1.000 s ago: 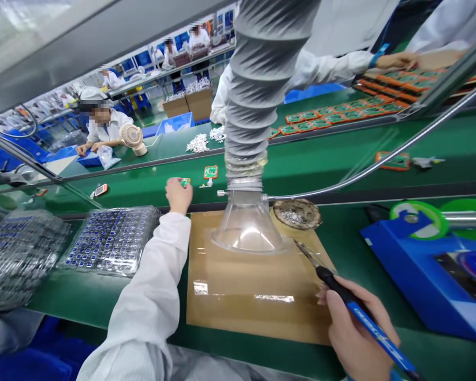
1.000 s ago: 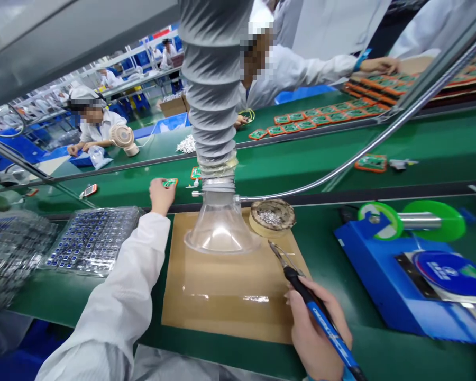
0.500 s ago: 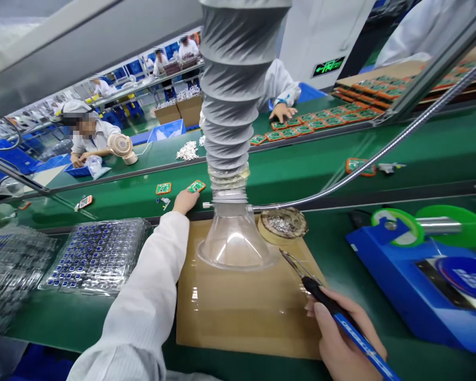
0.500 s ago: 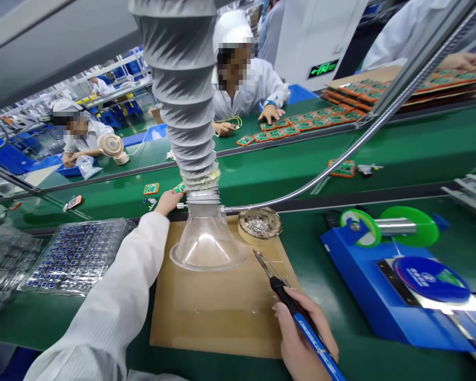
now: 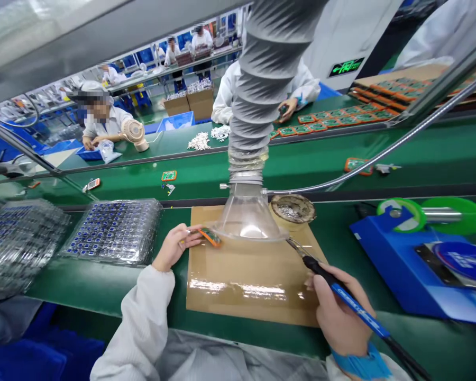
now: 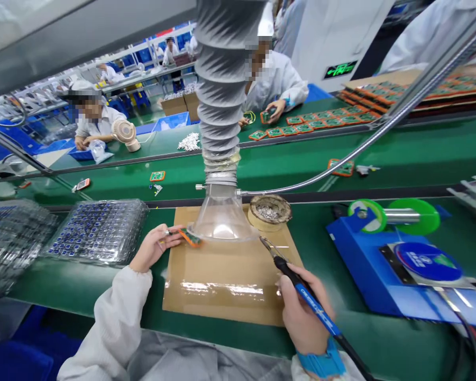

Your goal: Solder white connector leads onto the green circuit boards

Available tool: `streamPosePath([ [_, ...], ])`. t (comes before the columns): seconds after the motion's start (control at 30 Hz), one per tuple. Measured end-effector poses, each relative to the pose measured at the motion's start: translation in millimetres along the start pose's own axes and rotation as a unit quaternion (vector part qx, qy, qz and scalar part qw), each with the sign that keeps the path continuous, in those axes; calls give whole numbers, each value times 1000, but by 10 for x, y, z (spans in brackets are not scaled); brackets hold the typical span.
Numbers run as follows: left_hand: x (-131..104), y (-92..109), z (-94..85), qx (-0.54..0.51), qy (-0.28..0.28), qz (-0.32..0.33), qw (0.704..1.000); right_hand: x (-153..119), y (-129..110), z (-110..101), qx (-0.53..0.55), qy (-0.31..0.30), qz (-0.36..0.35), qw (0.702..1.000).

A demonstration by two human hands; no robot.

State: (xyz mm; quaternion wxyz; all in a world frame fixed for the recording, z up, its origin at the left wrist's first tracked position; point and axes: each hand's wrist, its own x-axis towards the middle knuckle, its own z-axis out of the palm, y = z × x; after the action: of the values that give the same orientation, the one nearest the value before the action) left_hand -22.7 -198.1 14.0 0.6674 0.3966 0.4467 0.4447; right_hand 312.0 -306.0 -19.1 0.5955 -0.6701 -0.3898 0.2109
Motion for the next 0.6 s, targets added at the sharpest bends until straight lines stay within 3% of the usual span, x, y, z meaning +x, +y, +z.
streamPosePath([
  [0.1,-2,-63,224,64,-77,-19,995,-56,-57,61,16,-29,29,999],
  [0.17,11,-120,394,207,-82,35,974,-126,-114,144,35,-68,48,996],
  [0.2,9,-143,465,298,-74,80,948,-171,-141,196,46,-93,54,993],
  [0.27,-20,-169,555,471,-52,161,866,-270,-178,309,68,-149,53,985],
  [0.33,-86,-172,571,586,-37,195,786,-374,-190,422,77,-203,30,976],
  [0.4,-183,-169,529,640,-18,196,742,-467,-183,520,58,-256,1,965],
  [0.5,-386,-168,411,664,26,189,723,-559,-145,615,6,-314,-26,949],
  [0.6,-647,-153,261,643,62,203,736,-559,-52,643,-44,-321,-58,944],
])
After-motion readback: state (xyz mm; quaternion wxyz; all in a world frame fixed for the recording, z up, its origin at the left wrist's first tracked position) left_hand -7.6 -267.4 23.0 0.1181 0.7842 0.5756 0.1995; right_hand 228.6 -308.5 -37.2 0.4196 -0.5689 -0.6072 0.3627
